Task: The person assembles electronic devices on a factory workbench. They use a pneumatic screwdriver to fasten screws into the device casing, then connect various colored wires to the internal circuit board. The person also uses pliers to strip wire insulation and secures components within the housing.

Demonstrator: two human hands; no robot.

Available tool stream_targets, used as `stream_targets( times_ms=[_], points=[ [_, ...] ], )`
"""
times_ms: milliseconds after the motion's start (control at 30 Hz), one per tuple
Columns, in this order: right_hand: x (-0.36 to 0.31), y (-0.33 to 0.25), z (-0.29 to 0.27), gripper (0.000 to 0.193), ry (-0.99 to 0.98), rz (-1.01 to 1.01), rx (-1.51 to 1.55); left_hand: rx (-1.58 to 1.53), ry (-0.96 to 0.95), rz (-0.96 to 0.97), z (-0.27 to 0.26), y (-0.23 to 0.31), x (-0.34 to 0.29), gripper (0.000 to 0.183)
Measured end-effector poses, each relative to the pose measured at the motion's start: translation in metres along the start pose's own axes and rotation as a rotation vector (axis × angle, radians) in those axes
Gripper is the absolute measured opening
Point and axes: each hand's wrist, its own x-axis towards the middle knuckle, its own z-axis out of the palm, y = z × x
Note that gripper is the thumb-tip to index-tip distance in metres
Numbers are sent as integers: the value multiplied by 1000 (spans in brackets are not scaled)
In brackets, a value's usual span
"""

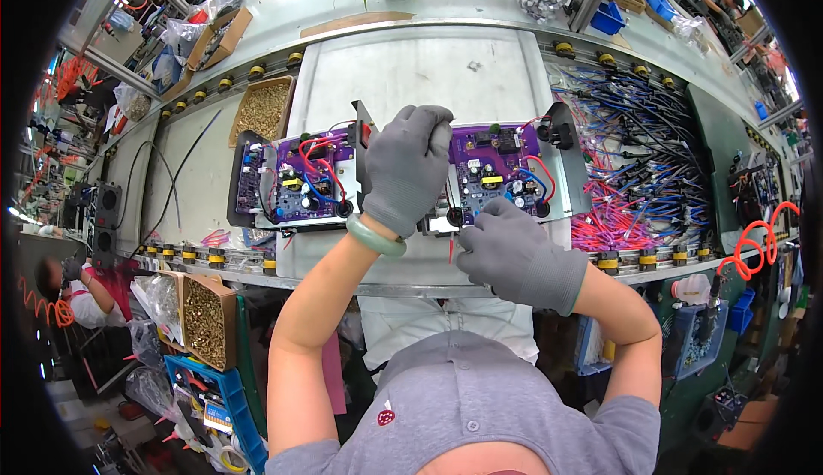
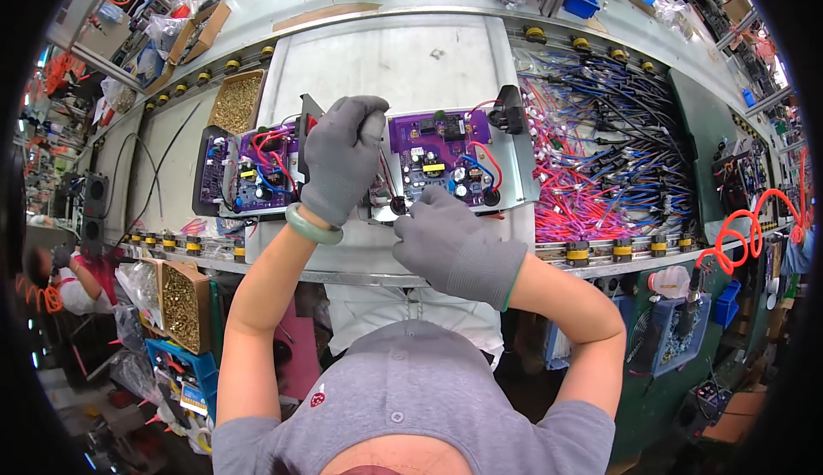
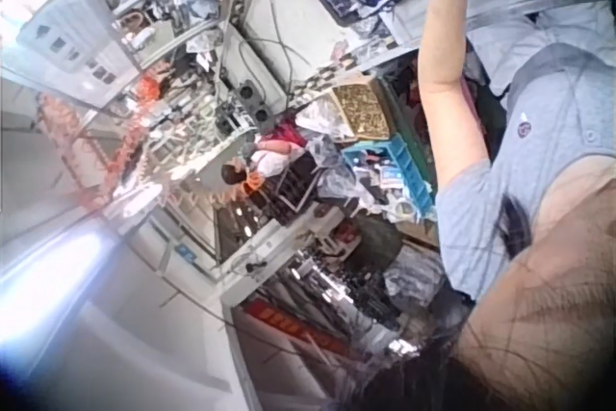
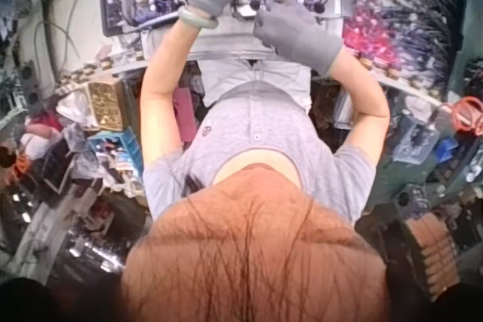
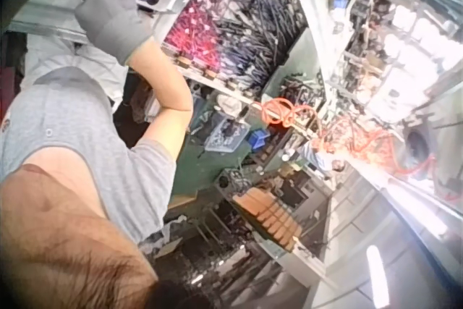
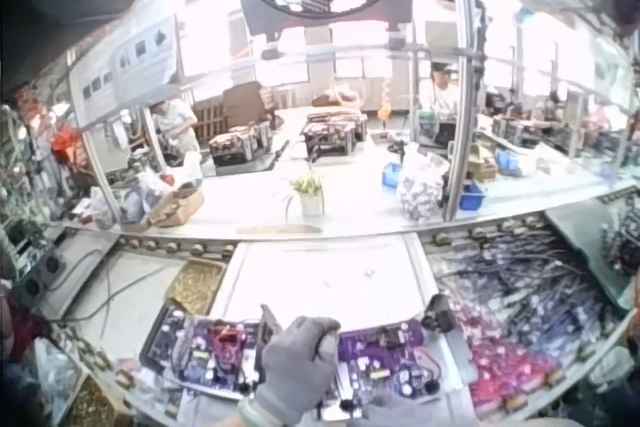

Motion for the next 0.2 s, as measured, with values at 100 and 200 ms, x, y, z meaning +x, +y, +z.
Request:
stream_targets(
  times_ms=[100,200],
  points=[
    [5,1,0,7,20,52,-98,-74,8,-19,2,-1,-2,13],
    [9,10,0,7,204,126,-186,-179,51,-30,4,-8,-7,14]
  ],
)
